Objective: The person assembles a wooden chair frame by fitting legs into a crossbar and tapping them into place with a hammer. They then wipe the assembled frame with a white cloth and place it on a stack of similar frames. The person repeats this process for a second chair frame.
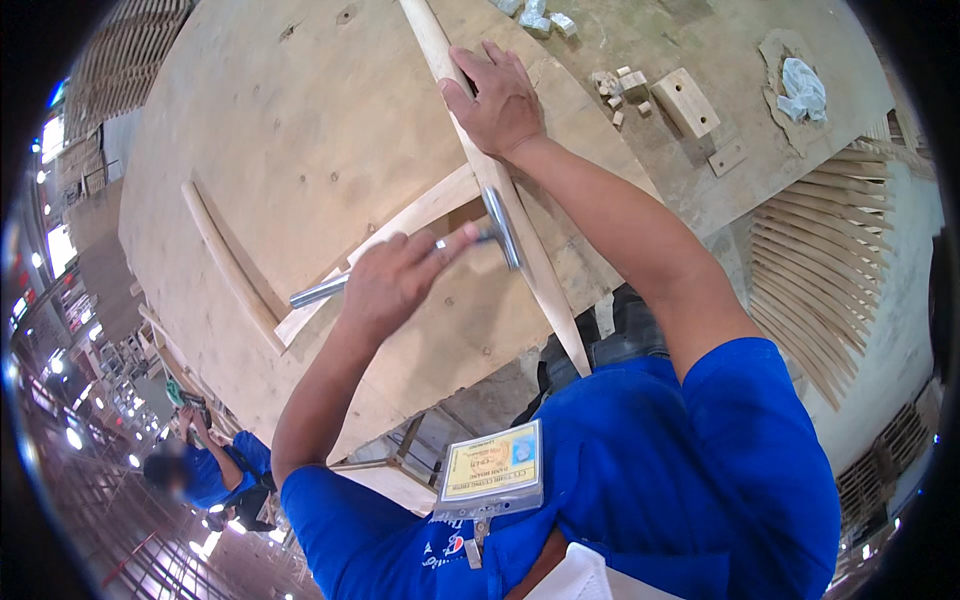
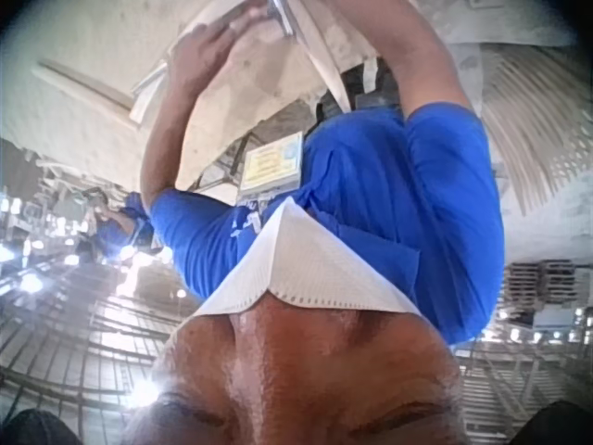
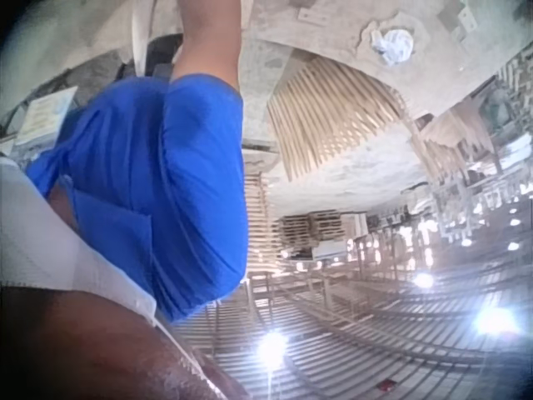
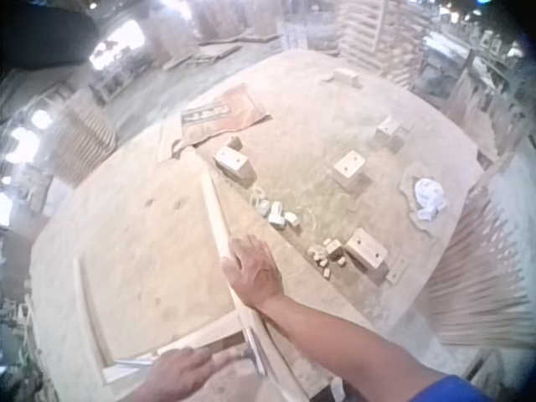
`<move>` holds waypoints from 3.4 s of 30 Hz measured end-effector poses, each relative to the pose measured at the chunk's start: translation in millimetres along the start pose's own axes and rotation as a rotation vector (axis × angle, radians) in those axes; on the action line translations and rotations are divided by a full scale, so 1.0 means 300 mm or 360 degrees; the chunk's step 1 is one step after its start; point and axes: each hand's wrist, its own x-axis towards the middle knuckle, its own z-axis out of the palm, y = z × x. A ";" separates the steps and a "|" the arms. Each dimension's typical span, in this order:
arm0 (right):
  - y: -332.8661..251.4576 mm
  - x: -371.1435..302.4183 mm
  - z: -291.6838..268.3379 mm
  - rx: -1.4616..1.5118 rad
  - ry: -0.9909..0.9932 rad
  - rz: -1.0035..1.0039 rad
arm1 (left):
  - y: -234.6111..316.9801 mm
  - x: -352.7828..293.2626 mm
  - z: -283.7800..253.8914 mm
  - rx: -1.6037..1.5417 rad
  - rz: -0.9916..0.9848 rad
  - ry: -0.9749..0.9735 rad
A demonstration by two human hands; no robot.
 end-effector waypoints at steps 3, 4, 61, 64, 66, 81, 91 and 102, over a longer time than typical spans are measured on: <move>-0.011 0.000 -0.002 -0.0002 -0.0079 0.0011 | -0.094 0.030 0.033 0.0029 -0.0393 0.0099; -0.011 0.016 -0.004 0.0012 -0.0068 0.0010 | -0.130 0.027 0.035 -0.0232 -0.0549 0.0207; -0.005 -0.001 -0.002 -0.0007 -0.0019 0.0003 | 0.001 0.008 0.015 0.0059 -0.0180 -0.0067; -0.021 0.006 -0.020 0.0023 -0.0084 0.0040 | -0.077 0.032 0.037 -0.0190 -0.0558 0.0185; -0.020 0.024 -0.018 0.0006 -0.0071 0.0003 | -0.135 0.038 0.049 -0.0814 -0.0823 0.0386; -0.009 -0.003 0.004 0.0009 -0.0052 0.0036 | -0.292 0.196 -0.082 -0.1632 -0.1370 -0.0643; -0.009 -0.005 -0.006 0.0002 -0.0084 0.0038 | 0.077 0.032 -0.093 -0.0441 -0.0295 -0.0311; -0.001 0.004 0.006 0.0017 0.0013 0.0002 | 0.093 -0.013 -0.020 -0.0298 -0.0390 -0.0074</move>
